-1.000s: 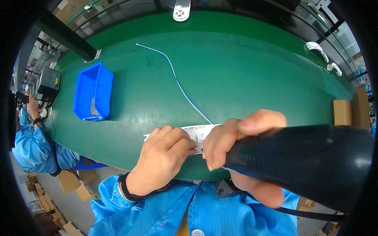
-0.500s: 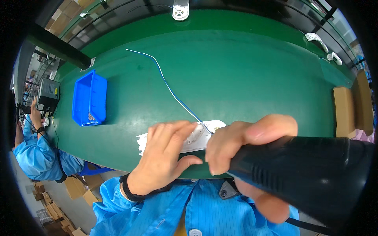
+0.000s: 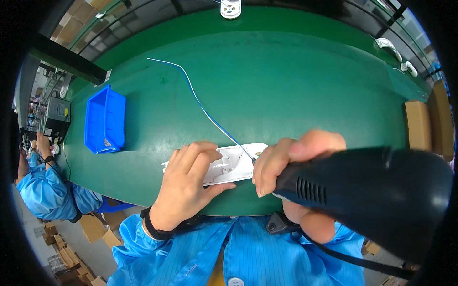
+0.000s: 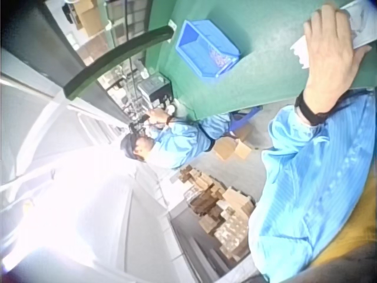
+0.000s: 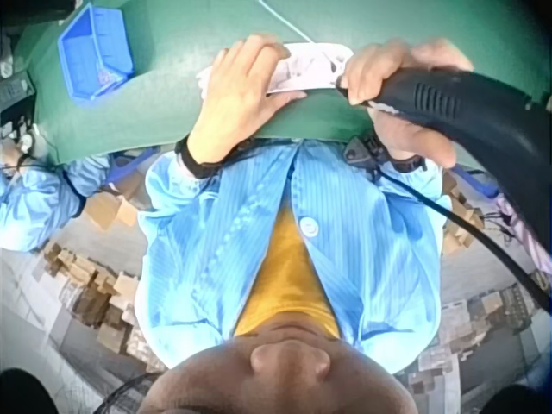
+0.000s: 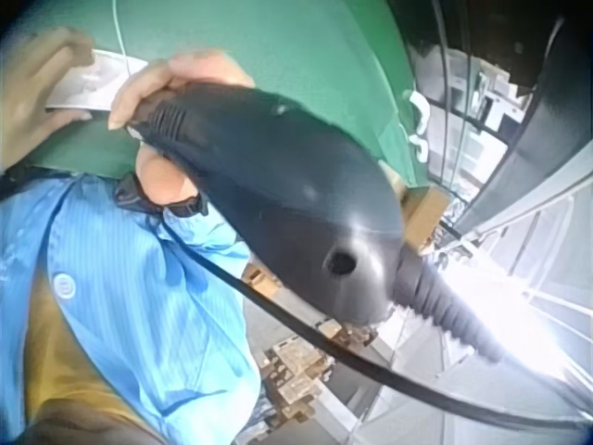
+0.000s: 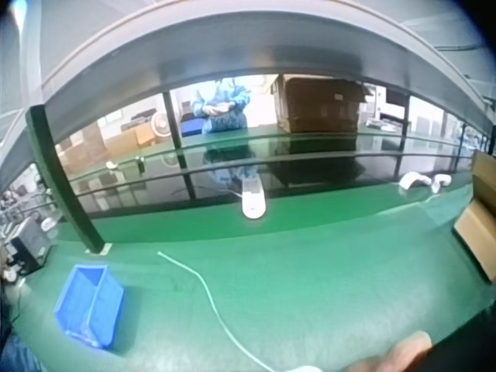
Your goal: The worker uses an electric screwdriver to fasten components into a white plastic electronic housing at a factory assembly line.
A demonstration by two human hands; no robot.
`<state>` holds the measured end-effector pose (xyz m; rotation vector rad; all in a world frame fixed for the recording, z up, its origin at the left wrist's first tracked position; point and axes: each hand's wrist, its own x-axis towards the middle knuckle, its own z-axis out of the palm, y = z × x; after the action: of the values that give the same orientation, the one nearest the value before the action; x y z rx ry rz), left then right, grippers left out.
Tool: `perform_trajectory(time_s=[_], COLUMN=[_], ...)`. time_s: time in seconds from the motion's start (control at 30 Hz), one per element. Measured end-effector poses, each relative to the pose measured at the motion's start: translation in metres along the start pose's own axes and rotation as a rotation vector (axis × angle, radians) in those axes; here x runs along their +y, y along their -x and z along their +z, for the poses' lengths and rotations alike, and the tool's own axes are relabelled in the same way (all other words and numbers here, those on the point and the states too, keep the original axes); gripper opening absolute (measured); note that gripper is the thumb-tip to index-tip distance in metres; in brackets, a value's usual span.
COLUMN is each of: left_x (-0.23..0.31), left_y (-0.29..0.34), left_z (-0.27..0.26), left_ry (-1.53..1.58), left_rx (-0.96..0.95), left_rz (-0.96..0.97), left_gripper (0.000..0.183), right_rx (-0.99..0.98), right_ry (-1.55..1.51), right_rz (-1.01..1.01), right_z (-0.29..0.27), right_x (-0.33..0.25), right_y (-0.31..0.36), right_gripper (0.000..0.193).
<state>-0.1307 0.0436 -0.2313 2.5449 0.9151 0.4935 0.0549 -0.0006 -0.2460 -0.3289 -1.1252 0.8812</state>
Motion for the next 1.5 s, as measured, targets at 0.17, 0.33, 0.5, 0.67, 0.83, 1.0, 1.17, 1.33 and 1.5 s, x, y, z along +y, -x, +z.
perform_trajectory(time_s=[0.17,0.33,0.5,0.67,0.83,1.0,1.17,1.33,1.5], left_x=[-0.007,-0.009,-0.014,-0.057,-0.146,-0.176,-0.145,-0.209,-0.237], left_y=[-0.006,-0.005,-0.008,-0.049,-0.146,-0.174,-0.116,0.006,0.034], left_z=[0.001,0.000,0.004,-0.001,-0.037,-0.079,-0.119,-0.145,-0.099], left_ry=[0.052,0.024,0.045,-0.016,-0.275,-0.503,-0.525,-0.633,-0.384], left_rx=[0.006,0.026,-0.016,-0.087,0.091,0.252,0.439,0.324,0.043], left_rz=[-0.004,0.000,-0.019,0.098,0.153,-0.020,0.066,-0.483,-0.546], left_gripper=[0.049,0.049,0.046,0.048,0.047,0.055,0.037,0.028,0.025], right_rx=[-0.060,-0.031,0.139,0.225,0.313,0.251,0.290,-0.053,0.082], right_ry=[0.068,0.066,0.139,0.075,0.139,0.191,0.286,0.218,0.633], right_rz=[-0.040,-0.023,0.076,0.023,0.172,0.239,0.419,0.573,0.682], right_z=[-0.003,-0.001,0.002,-0.020,-0.038,-0.046,-0.059,-0.083,-0.148], right_x=[0.004,0.011,0.011,-0.009,0.000,0.017,0.018,0.028,0.069], right_y=[-0.002,0.000,0.004,-0.006,0.000,-0.003,-0.014,-0.050,-0.132], right_gripper=[0.071,0.071,0.072,0.077,0.072,0.071,0.060,0.054,0.045])
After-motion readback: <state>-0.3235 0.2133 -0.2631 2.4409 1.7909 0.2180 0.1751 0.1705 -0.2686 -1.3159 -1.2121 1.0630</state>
